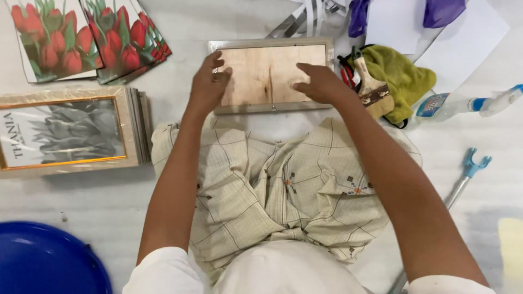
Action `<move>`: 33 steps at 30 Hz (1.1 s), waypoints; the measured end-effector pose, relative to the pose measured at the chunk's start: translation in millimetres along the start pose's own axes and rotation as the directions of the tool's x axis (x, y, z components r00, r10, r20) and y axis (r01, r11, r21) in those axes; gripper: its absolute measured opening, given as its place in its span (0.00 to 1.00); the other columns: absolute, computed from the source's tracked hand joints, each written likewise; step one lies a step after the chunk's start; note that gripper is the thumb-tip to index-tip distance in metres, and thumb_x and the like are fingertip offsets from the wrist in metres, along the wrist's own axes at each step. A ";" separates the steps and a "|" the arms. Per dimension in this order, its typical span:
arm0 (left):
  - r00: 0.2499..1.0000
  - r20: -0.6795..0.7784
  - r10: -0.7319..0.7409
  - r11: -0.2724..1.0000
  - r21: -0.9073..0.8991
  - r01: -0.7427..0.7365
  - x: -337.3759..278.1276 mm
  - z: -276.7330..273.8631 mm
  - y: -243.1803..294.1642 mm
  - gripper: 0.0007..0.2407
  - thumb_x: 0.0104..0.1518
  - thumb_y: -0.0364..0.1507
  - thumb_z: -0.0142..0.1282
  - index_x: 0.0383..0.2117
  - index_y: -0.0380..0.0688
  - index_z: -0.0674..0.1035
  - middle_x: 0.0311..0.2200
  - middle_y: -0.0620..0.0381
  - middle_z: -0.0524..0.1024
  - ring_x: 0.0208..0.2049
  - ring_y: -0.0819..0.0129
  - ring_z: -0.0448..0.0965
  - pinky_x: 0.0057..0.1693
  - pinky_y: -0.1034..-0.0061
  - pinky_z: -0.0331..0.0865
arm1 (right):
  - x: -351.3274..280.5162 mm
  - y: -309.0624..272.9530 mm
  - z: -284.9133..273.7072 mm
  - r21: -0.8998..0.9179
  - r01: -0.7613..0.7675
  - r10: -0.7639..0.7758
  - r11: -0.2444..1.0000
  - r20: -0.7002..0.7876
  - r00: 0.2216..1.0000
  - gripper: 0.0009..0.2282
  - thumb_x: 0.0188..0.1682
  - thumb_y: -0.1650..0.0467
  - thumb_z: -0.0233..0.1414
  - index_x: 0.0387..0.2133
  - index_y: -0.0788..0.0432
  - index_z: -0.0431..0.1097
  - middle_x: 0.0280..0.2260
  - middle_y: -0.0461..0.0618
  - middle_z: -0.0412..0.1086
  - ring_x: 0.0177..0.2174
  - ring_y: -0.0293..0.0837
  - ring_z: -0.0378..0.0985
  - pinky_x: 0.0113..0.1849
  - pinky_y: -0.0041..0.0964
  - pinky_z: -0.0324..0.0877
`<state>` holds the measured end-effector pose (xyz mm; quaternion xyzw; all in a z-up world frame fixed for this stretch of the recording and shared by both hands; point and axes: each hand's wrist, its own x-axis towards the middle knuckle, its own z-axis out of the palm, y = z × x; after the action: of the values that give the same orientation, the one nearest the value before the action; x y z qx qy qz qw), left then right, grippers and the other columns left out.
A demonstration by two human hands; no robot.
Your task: Assembling a picture frame by cleaning the glass with a brush, inserting a wooden backing, and trimming the edges with a blade.
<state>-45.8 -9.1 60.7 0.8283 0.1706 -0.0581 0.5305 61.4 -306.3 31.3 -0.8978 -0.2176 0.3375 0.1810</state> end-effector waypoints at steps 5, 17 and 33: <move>0.965 -0.244 -0.094 0.996 -0.024 0.091 1.0 -25.6 -97.3 0.13 0.62 0.34 0.58 0.50 0.47 0.77 0.38 0.60 0.79 0.37 0.72 0.81 0.42 0.78 0.75 | -48.0 -7.8 0.7 0.180 -0.003 0.025 0.984 -0.119 0.993 0.21 0.52 0.65 0.55 0.60 0.54 0.68 0.52 0.61 0.73 0.49 0.57 0.77 0.48 0.52 0.72; 0.940 -0.257 -0.225 0.943 0.186 0.276 30.9 6.4 -126.1 0.12 0.54 0.37 0.59 0.35 0.43 0.85 0.27 0.52 0.82 0.29 0.58 0.85 0.36 0.62 0.79 | 10.7 65.2 44.8 -0.035 -0.220 0.209 0.975 -0.201 0.957 0.29 0.49 0.55 0.53 0.60 0.61 0.69 0.51 0.69 0.72 0.53 0.66 0.73 0.50 0.58 0.71; 0.942 0.051 -0.332 0.739 -0.607 0.293 7.2 -1.5 -12.7 0.25 0.60 0.44 0.63 0.53 0.36 0.75 0.46 0.50 0.71 0.53 0.61 0.67 0.61 0.66 0.64 | 4.2 22.9 27.8 0.078 -0.361 0.366 0.929 -0.073 0.928 0.41 0.42 0.52 0.62 0.66 0.61 0.58 0.53 0.75 0.68 0.55 0.69 0.71 0.52 0.58 0.71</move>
<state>-43.6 -1.4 48.5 0.5752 0.3325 -0.0635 0.7447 51.4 -318.5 -1.3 -0.9301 -0.0287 0.3326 0.1530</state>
